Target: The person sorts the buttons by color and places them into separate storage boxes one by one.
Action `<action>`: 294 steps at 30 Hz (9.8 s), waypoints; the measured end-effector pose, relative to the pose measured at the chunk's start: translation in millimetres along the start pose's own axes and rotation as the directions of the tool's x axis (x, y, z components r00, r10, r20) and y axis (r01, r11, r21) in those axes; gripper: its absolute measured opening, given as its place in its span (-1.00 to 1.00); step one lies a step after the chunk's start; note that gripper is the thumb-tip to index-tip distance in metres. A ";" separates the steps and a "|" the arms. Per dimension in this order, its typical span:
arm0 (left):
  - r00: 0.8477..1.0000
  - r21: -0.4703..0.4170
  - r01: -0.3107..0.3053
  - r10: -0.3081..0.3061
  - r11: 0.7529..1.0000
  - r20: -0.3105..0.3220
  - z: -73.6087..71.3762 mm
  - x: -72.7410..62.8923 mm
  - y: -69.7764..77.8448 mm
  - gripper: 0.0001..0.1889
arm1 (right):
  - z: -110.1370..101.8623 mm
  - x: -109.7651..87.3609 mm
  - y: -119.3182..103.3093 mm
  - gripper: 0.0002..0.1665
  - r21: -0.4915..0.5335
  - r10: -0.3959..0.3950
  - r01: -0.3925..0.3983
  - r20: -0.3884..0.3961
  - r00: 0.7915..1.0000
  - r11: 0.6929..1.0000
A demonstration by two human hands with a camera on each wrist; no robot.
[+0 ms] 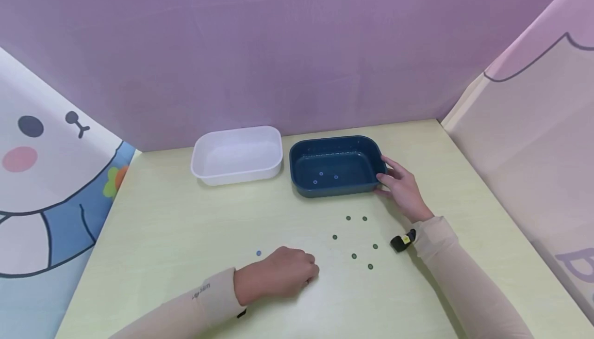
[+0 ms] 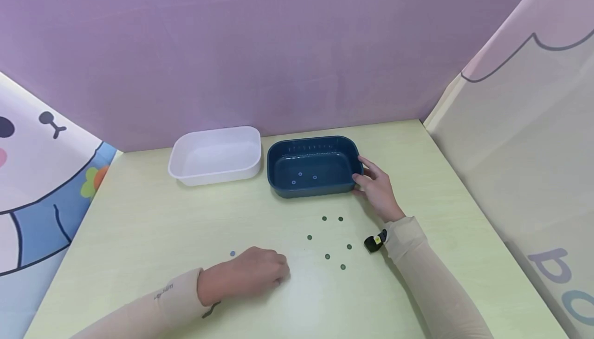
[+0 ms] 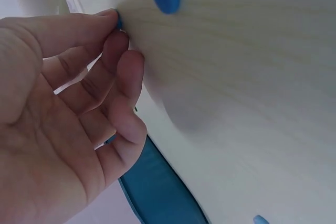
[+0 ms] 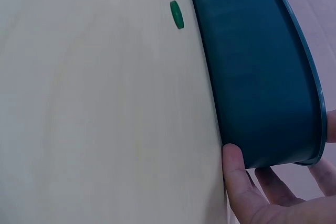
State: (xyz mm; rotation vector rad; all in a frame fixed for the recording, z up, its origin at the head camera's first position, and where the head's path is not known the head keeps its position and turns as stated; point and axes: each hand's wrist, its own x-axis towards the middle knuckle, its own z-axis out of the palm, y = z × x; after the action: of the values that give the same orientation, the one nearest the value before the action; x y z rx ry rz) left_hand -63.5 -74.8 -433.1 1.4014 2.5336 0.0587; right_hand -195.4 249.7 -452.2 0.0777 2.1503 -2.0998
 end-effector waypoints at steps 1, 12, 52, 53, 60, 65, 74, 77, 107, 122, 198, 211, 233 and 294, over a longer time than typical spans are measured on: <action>1.000 -0.001 0.005 -0.005 1.000 0.005 0.8 -0.3 0.2 -0.80 | 0.0 0.1 0.3 -0.26 0.001 0.000 0.000 -0.001 1.000 1.000; 1.000 0.085 -0.016 0.016 0.996 0.001 3.3 -1.8 4.5 -0.87 | 0.8 -0.7 -0.2 -0.26 -0.007 0.003 -0.003 -0.004 1.000 1.000; 0.888 -0.894 0.003 -0.413 0.447 -0.203 -31.5 36.8 -72.9 -0.94 | 1.0 0.3 1.6 -0.28 -0.013 0.007 -0.007 -0.007 1.000 1.000; 0.885 -0.898 0.000 -0.418 0.440 -0.204 -33.5 38.8 -74.8 -0.94 | 0.6 0.2 1.4 -0.28 -0.015 0.006 -0.006 -0.003 1.000 1.000; 0.878 -0.899 -0.034 -0.416 0.437 -0.235 -46.6 53.0 -87.3 -0.88 | 0.3 0.4 1.2 -0.27 -0.008 0.006 -0.006 0.002 1.000 1.000; 0.871 -0.897 -0.059 -0.417 0.439 -0.262 -56.6 62.7 -96.5 -0.90 | -0.7 1.3 2.8 -0.27 -0.005 0.008 -0.008 -0.002 1.000 1.000; 0.838 -0.867 -0.009 -0.470 0.499 -0.279 -76.6 84.4 -115.6 -0.90 | -1.2 0.3 3.0 -0.27 -0.002 0.006 -0.006 -0.001 1.000 1.000; 0.834 -0.862 0.021 -0.485 0.506 -0.265 -79.6 93.4 -122.5 -0.86 | -0.6 0.6 3.7 -0.27 -0.007 0.003 -0.003 -0.006 1.000 1.000; 0.850 -0.818 0.186 -0.507 0.544 -0.144 -65.2 137.2 -158.3 -0.81 | 7.7 2.2 10.5 -0.28 0.000 -0.007 0.007 0.014 1.000 1.000; 0.849 -0.807 0.115 -0.479 0.579 -0.222 -75.8 106.6 -146.8 -0.83 | 7.3 2.1 9.0 -0.28 -0.017 0.002 -0.002 0.016 1.000 1.000; 0.920 -0.183 0.249 -0.291 0.951 -0.262 18.2 -68.1 -79.2 -0.82 | 2.8 10.2 4.4 -0.26 0.036 0.035 -0.034 -0.003 0.999 0.999; 0.917 -0.335 0.247 -0.331 0.909 -0.221 4.9 -58.4 -78.3 -0.74 | 4.2 8.0 5.6 -0.26 0.027 0.036 -0.036 0.006 0.999 0.999; 0.767 -0.779 0.070 -0.533 0.623 -0.358 -51.9 -1.6 -108.8 -0.97 | 2.9 6.8 4.4 -0.27 0.026 0.037 -0.037 0.003 0.999 0.999; 0.884 -0.596 0.246 -0.430 0.764 -0.187 -61.6 125.5 -145.7 -0.80 | 10.8 2.5 6.1 -0.27 0.046 0.041 -0.042 0.021 0.999 0.998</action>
State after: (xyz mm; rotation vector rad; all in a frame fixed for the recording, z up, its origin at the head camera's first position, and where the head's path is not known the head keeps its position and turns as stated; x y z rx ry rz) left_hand -262.5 -42.7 -419.8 0.7234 2.6449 0.9494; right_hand -196.5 238.9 -458.8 0.1048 2.0707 -2.1188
